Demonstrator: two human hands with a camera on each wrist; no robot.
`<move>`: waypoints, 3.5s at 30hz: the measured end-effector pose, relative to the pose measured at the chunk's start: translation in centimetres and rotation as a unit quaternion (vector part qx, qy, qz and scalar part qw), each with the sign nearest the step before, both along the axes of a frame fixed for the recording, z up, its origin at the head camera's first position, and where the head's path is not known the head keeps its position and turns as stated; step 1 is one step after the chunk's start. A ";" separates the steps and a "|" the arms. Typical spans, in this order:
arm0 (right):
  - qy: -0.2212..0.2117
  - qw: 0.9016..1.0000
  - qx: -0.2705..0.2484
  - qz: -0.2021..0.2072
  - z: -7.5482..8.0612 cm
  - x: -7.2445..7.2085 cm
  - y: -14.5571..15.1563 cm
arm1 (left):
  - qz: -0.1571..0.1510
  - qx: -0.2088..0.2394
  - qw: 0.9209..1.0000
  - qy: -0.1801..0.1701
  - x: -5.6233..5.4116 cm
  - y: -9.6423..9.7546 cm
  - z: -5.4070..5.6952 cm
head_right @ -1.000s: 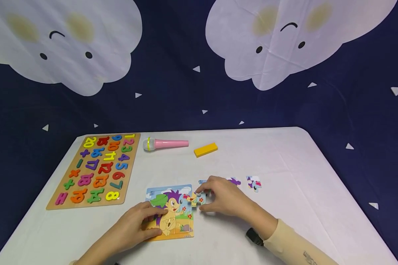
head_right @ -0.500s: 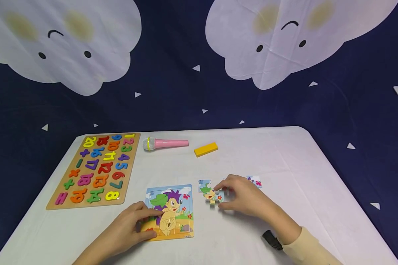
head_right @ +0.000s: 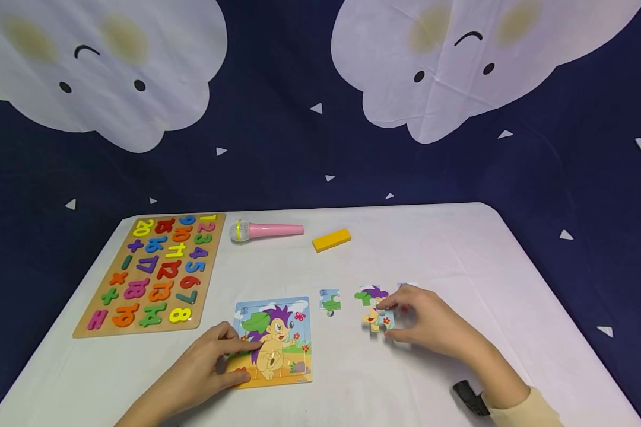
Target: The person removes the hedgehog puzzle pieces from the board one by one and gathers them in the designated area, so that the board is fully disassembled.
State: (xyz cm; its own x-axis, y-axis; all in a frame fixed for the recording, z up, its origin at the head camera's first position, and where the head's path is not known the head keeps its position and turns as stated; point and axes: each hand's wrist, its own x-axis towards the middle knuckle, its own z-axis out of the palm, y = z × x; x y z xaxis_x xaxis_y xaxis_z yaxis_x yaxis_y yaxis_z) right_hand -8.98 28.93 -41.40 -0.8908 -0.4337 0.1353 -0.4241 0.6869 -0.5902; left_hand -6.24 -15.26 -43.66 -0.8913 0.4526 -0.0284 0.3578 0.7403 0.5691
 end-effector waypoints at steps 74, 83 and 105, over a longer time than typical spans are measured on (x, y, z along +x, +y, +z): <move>-0.009 0.999 0.033 -0.022 -0.8 0.0 5.8 | -0.001 -0.014 1.000 0.004 0.1 0.0 0.2; 0.000 0.999 0.032 0.013 0.6 -1.5 2.2 | 0.076 -0.051 0.995 0.036 -0.1 0.0 1.4; -0.035 0.995 0.068 0.071 0.4 -3.5 -9.8 | 0.024 -0.065 0.996 -0.054 0.2 -1.0 1.0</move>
State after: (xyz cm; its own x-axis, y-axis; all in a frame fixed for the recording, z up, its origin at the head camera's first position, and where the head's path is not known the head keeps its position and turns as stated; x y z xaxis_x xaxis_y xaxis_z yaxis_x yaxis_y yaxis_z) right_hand -12.49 19.12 -41.04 -0.8243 -0.5661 0.0075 -0.4842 0.6980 -0.5276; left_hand -6.06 -16.22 -42.65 -0.9004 0.3958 -0.1803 0.2623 0.8248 0.5009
